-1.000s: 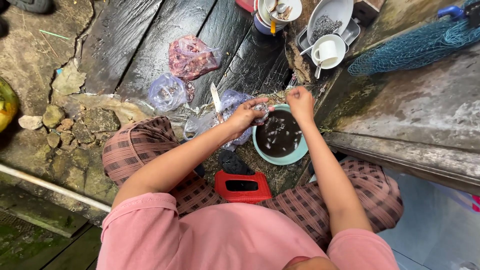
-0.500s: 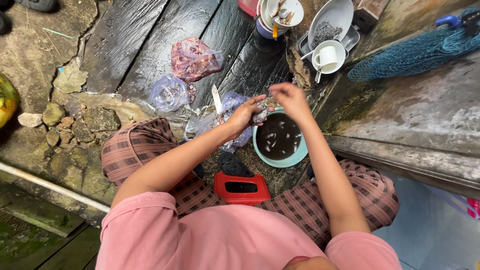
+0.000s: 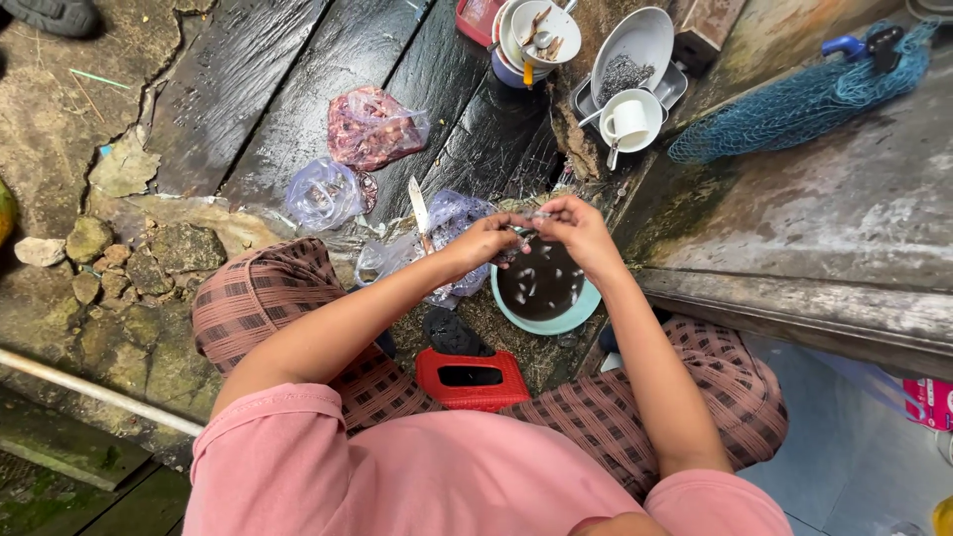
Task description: Cleaning and preparing small pieces of meat or fish in a bowl of water.
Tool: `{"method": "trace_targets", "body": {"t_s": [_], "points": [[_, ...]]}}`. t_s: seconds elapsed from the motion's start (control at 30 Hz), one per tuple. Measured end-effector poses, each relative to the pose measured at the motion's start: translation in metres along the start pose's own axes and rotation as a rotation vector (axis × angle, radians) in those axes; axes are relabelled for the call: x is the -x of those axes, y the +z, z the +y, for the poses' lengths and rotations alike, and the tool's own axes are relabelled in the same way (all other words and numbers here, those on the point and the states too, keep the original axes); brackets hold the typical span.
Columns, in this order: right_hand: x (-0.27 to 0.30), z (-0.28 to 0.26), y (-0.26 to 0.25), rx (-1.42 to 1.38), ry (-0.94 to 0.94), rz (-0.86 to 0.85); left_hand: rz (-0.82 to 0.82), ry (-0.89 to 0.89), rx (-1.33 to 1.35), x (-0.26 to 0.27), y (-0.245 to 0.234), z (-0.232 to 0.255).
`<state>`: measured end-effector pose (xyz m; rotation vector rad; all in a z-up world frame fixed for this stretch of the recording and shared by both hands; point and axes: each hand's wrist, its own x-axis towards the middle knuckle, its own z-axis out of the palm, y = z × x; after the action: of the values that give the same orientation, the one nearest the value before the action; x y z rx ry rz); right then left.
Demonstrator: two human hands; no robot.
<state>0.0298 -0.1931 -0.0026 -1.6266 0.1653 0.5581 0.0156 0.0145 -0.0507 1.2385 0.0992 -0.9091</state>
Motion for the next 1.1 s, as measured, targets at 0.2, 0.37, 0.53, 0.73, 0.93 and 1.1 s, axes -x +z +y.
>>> {"method": "trace_targets", "body": {"t_s": [0.2,0.37,0.53,0.73,0.93,1.1], "points": [[0.017,0.006,-0.002,-0.033,-0.074,0.031,-0.007,0.078,0.191,-0.007,0.004,-0.006],[0.029,0.002,0.004,-0.021,-0.108,0.060,0.025,0.059,0.282,-0.001,0.010,0.005],[0.045,-0.016,0.014,0.378,-0.323,0.267,0.017,0.040,0.302,-0.006,0.014,0.003],[0.052,-0.019,0.015,0.586,-0.516,0.315,0.004,0.005,0.332,-0.003,0.018,0.012],[0.054,-0.019,0.013,0.728,-0.593,0.348,0.008,-0.016,0.304,-0.003,0.021,0.015],[0.055,-0.017,0.013,0.774,-0.667,0.369,-0.012,0.003,0.302,-0.008,0.021,0.008]]}}
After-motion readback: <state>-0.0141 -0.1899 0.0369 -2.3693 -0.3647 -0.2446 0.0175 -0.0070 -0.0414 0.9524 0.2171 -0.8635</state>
